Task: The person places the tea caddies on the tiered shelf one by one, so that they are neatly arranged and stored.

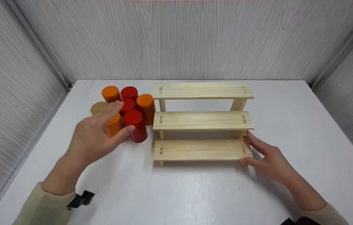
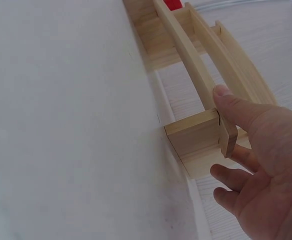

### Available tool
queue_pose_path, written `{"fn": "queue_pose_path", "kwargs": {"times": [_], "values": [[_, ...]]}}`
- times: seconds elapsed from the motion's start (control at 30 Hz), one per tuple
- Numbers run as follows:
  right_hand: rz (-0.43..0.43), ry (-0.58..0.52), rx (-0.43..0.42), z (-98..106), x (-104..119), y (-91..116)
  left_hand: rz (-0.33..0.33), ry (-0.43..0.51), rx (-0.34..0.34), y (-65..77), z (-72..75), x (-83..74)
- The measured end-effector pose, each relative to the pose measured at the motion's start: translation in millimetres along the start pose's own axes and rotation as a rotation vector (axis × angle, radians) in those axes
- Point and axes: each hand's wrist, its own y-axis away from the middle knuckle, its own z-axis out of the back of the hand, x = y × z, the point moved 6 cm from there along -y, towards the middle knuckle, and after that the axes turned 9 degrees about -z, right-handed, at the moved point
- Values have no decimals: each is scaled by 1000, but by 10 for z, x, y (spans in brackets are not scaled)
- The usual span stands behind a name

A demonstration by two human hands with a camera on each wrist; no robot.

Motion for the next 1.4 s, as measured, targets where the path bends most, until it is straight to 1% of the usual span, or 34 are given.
{"fn": "queue_pose_path", "kwargs": {"times": [0.13,0.2,0.27,0.37,0.47,0.63,0.77,0.9,1.1,1.27,1.4], "values": [[6,-8,-3,7,13,0,50,86,-104,14,132,285],[5,-6,-4,9,13,-3,94,132,-129,35,170,430],[3,-4,-4,9,8,-5,149,171,-135,63,190,576],[-10,-6,-2,8,-11,-3,240,207,-111,107,180,785],[-21,-9,4,5,-31,2,326,264,-76,161,138,984],[-18,-12,2,2,-41,-1,423,359,-24,245,22,1293],[-7,-17,-3,-6,-40,-7,480,422,17,310,-90,1503],[4,-13,-8,-3,-32,-2,520,488,39,354,-187,1649],[-5,11,-16,26,-26,11,578,558,71,407,-305,1805],[-6,19,-12,30,-28,8,615,603,118,460,-396,1874],[-5,12,-10,22,-38,-2,636,608,151,484,-453,1898]]}}
